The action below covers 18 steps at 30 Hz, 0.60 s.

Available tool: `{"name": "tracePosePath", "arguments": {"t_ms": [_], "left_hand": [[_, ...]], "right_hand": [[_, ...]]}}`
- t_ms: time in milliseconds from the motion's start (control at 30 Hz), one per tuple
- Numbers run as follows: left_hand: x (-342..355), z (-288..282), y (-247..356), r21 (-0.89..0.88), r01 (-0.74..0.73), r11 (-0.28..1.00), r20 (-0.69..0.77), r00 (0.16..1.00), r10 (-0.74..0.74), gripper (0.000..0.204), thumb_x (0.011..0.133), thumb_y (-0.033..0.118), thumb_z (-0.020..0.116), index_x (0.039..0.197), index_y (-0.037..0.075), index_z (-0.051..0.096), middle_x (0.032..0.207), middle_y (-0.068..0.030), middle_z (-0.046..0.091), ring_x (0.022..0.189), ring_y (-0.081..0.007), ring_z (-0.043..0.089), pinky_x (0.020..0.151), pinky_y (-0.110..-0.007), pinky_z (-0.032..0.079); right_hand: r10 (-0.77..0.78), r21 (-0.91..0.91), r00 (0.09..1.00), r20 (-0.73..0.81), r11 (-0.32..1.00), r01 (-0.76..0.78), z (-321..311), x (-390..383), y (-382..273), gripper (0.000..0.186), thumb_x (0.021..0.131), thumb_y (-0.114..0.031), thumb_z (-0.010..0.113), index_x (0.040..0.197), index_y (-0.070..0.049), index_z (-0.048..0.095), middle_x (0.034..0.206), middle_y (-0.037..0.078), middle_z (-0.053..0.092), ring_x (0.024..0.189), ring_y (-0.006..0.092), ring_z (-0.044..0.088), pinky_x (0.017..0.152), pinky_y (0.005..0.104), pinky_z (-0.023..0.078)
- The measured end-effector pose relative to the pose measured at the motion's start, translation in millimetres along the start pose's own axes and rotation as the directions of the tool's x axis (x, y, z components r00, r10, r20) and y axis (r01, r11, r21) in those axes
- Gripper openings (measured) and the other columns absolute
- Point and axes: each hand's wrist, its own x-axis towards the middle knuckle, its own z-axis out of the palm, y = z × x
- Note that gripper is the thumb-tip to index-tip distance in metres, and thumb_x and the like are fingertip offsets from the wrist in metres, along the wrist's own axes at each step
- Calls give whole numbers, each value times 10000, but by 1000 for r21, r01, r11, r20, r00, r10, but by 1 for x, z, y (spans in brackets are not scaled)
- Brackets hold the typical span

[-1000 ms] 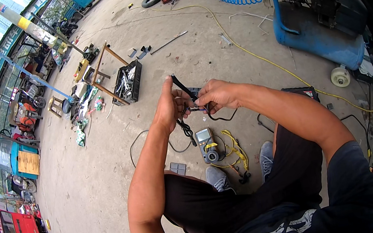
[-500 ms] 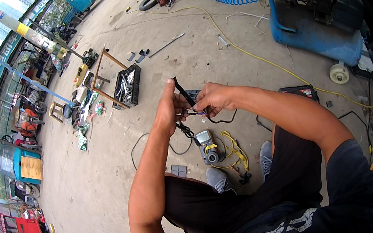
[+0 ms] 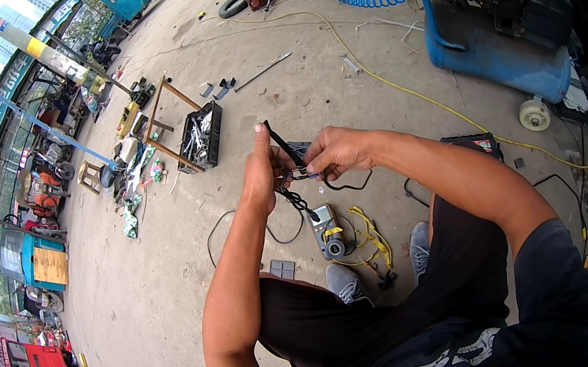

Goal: The person sits on the ground and uses a small tool to adjust components inside a black electronic device. They repeatedly open and close the casing, manipulate internal wires, and reposition the device throughout the clip.

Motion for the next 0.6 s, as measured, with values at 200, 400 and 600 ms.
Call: {"name": "tracePosePath", "arguments": {"t_ms": [200, 400, 600], "left_hand": [[1, -1, -4, 69, -165, 984, 96, 983, 158, 815, 888, 780, 324, 726, 24, 582, 655, -86, 592, 550, -158, 523, 509, -273, 398], [-3, 1, -1, 187, -190, 964, 191, 969, 154, 852, 884, 801, 253, 762, 23, 579, 665, -96, 596, 572, -161, 529, 531, -279, 390], [-1, 2, -2, 2, -21, 1000, 203, 979, 20, 843, 864, 826, 249, 816, 43, 559, 711, -93, 604, 623, -164, 540, 560, -277, 389]], "right_hand": [[22, 16, 1000, 18, 1000, -22, -3, 4, 3, 86, 881, -87, 667, 902, -5, 649, 796, 43, 640, 694, 127, 591, 610, 272, 494], [47, 76, 999, -17, 996, -46, -6, 5, 2, 72, 873, -58, 654, 846, 7, 636, 765, 73, 628, 635, 151, 562, 557, 290, 475], [25, 32, 995, -94, 999, -22, -5, 3, 0, 71, 868, -43, 665, 865, 25, 646, 764, 80, 630, 625, 142, 556, 528, 267, 460]]}}
